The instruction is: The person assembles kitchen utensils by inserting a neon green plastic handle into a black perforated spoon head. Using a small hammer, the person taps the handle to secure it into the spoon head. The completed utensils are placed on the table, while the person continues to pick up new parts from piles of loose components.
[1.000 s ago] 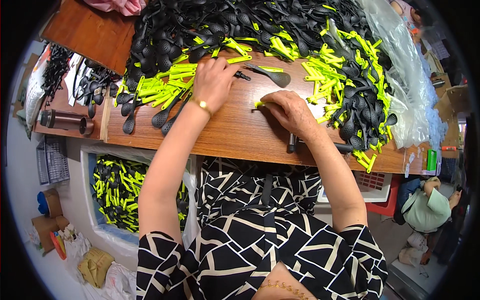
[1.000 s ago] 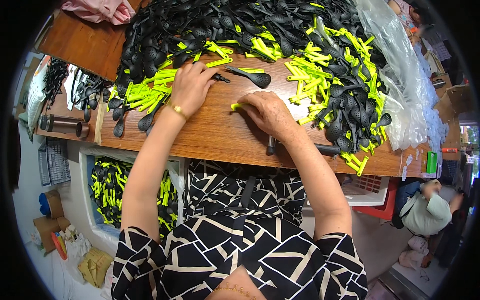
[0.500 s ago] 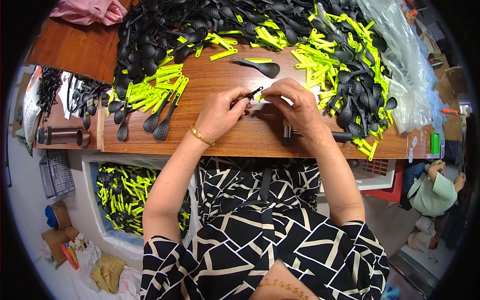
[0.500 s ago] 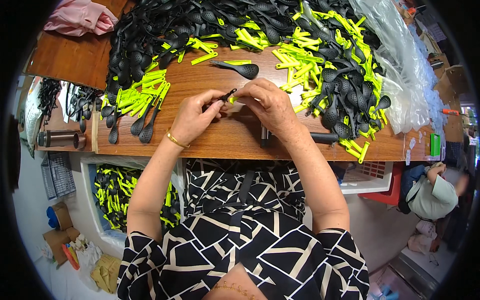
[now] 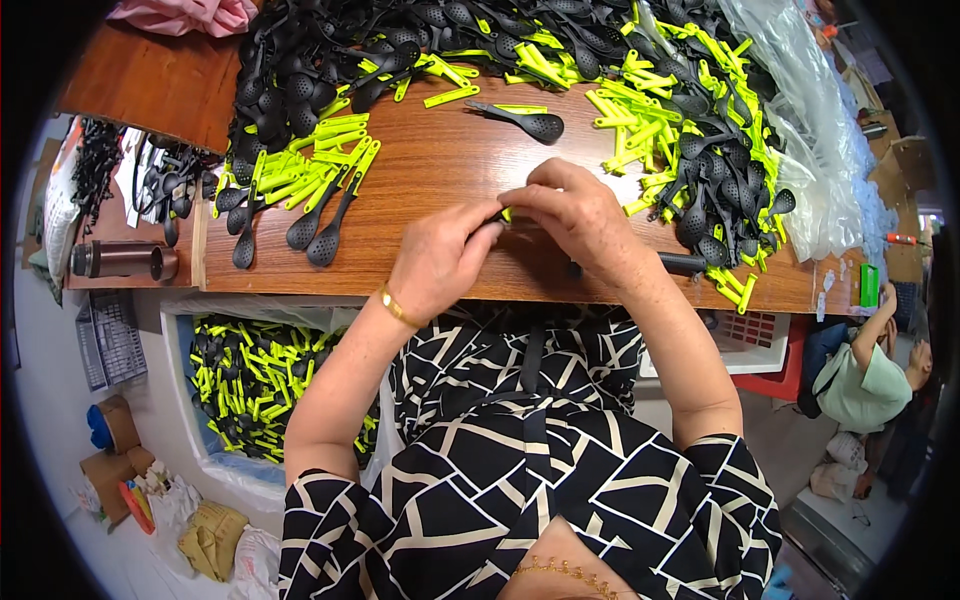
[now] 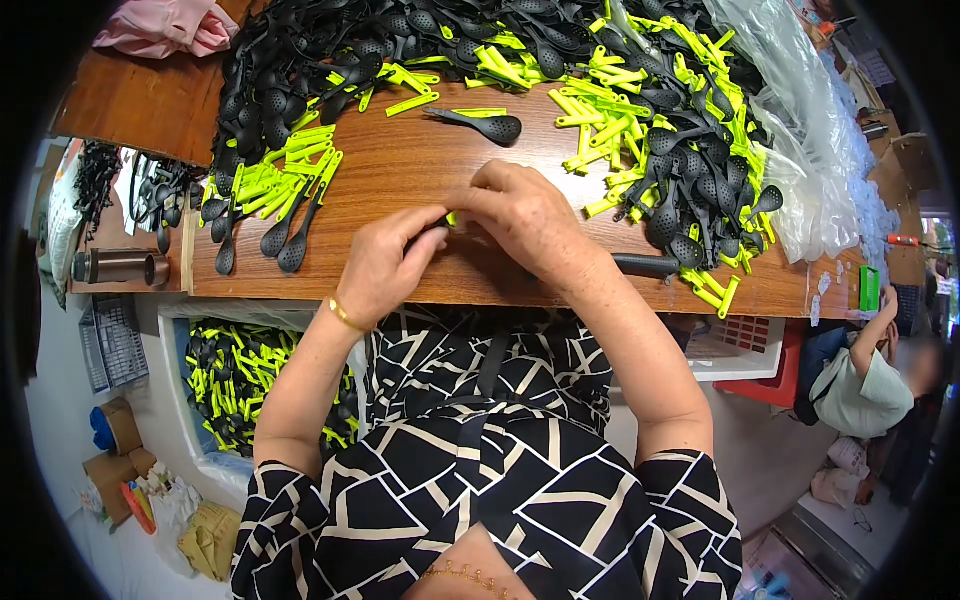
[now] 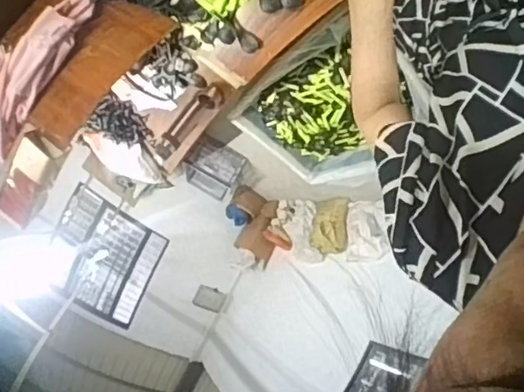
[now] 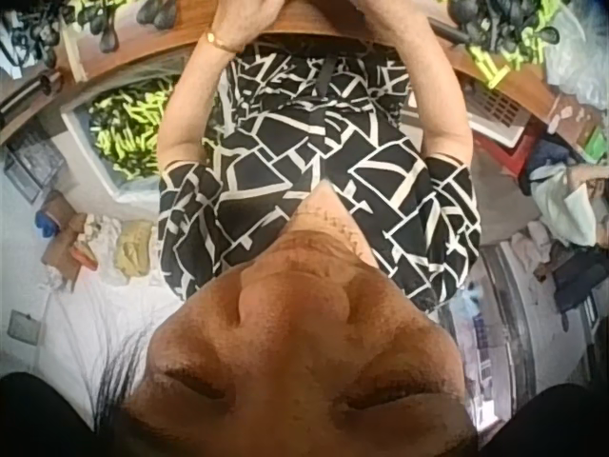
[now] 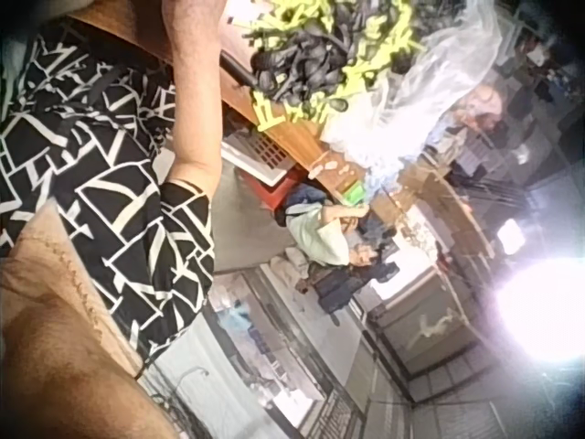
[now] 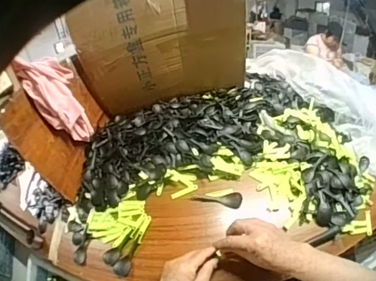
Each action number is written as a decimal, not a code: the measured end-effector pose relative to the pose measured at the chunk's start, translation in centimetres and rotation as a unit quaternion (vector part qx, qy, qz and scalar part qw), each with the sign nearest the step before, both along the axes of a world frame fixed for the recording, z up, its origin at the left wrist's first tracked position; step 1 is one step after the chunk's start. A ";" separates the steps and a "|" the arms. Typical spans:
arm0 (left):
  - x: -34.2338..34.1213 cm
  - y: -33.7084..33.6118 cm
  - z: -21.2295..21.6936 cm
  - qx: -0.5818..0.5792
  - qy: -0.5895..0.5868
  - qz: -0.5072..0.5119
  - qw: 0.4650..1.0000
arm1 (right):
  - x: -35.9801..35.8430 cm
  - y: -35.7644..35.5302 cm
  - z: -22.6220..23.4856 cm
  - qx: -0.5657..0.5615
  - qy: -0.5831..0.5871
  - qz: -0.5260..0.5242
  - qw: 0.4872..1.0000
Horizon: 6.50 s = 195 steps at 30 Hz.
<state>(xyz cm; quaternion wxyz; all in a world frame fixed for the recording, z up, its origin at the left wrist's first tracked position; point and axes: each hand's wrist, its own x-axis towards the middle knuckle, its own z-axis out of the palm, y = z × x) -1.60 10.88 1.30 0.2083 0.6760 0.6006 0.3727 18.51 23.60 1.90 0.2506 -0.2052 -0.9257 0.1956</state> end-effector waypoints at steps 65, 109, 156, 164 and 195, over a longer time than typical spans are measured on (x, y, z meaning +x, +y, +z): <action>5.2 -12.9 -5.3 -0.187 -0.523 0.159 0.816 | -2.8 -5.7 0.5 -0.236 -0.112 0.210 0.942; -6.6 -24.0 -19.5 -0.070 -0.045 0.497 0.864 | -0.7 5.2 -3.7 -0.008 0.017 -0.049 0.999; 3.0 -3.3 -3.3 -0.168 -0.498 0.117 0.843 | 8.3 7.6 0.1 0.131 -0.185 -0.092 0.970; 3.9 -3.1 -3.5 -0.118 -0.459 0.109 0.873 | 5.4 4.6 -0.7 -0.051 0.044 -0.036 0.997; -2.3 -8.7 -2.3 -0.407 -0.498 -0.104 0.759 | 0.0 -4.4 -0.1 0.122 0.005 0.210 0.970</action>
